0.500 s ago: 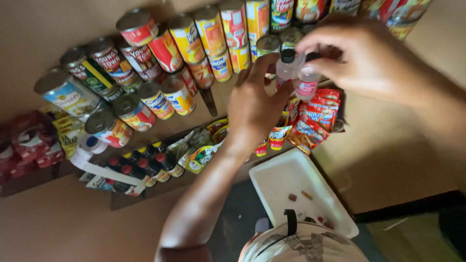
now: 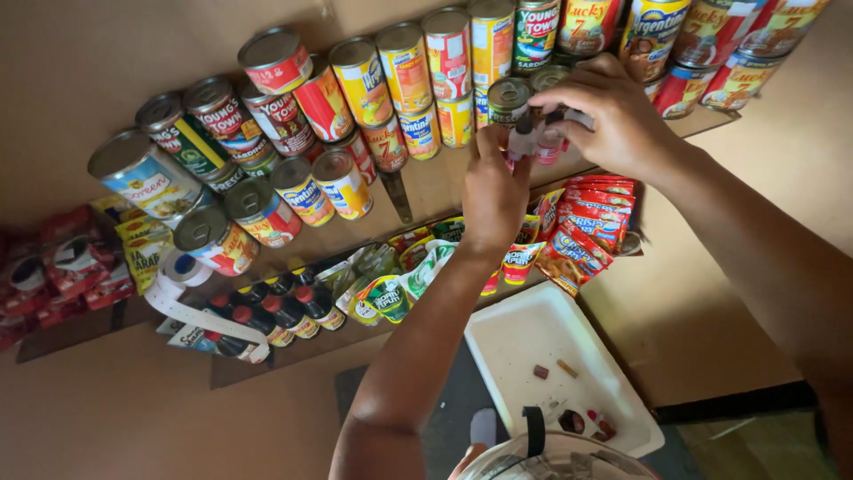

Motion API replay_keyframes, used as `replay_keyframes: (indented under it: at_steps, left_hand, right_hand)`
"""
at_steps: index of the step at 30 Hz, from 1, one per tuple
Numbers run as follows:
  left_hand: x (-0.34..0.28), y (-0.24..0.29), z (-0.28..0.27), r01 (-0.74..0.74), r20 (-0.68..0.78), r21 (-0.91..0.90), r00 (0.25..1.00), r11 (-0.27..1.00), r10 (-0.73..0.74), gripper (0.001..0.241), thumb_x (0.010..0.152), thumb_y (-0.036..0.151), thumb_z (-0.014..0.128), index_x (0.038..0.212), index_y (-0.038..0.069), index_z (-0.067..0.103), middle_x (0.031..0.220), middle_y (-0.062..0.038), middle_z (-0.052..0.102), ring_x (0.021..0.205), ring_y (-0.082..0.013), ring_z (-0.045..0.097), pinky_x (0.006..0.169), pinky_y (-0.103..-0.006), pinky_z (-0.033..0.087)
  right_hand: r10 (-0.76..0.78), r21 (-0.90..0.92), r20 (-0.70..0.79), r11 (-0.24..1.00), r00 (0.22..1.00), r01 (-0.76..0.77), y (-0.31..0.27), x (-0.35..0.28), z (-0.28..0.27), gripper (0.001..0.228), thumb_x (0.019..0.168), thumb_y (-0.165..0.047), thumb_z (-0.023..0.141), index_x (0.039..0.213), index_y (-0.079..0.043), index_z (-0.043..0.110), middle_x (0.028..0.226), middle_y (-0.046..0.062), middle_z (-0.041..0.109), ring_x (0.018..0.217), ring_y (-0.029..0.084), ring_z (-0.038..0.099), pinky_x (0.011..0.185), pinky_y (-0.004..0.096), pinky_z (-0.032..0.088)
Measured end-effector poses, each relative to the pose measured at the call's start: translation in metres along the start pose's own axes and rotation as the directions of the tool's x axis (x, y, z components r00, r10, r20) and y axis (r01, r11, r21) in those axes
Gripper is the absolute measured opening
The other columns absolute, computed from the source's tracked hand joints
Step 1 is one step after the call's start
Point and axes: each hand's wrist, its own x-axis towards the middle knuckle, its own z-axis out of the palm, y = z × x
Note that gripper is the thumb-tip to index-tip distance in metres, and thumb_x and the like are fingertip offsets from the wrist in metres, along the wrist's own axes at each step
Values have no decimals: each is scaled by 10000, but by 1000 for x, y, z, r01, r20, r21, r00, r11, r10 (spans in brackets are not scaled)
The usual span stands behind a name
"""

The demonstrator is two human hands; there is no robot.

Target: Organizing and arranging canned goods and food packets on store shelves.

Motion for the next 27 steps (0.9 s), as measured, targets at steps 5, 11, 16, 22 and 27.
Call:
replay_keyframes:
  at_steps: [5,11,16,22,27]
  left_hand:
    - [1,-4,2,-45,-48,55,998,997,48,424,858,88,787,1165,39,500,1136,-219,575,840,-380,684,725,-465,565]
    - [-2,-15,4,-124,-72,80,989,989,130,429,849,93,796,1150,43,495,1118,-212,583,880,-410,667,734,-484,561]
    - [-8,16,-16,-45,-21,190,998,981,50,457,884,171,787,1233,43,522,1168,-240,610,924,-454,648,720,-544,527]
    - [5,121,-61,-377,-222,305,865,875,450,395,897,239,813,1152,40,586,1092,-188,637,993,-409,645,807,-500,543]
    - [61,210,-92,-576,-211,428,685,696,697,332,984,169,745,1249,33,600,1083,-186,647,988,-398,641,836,-492,527]
  right_hand:
    - [-36,-56,-50,998,998,33,2,1,2,434,843,-144,847,1258,-165,720,1173,3,716,1143,269,559,1050,430,417]
    - [-44,-24,-32,999,999,43,1,1,-3,435,840,-176,837,1258,-168,717,1158,27,696,1133,280,557,1017,428,438]
    - [-79,-101,-21,992,997,77,-11,6,-12,419,828,-187,848,1225,-137,722,1169,49,705,1027,269,578,925,434,442]
    - [-146,-85,-192,988,971,131,-51,24,-62,484,705,-188,858,1153,-89,705,1234,88,704,1109,313,614,954,437,475]
    - [-66,-153,-620,987,782,-38,-69,62,-127,239,1019,-32,765,1237,-80,683,1235,89,680,1154,287,670,1006,388,530]
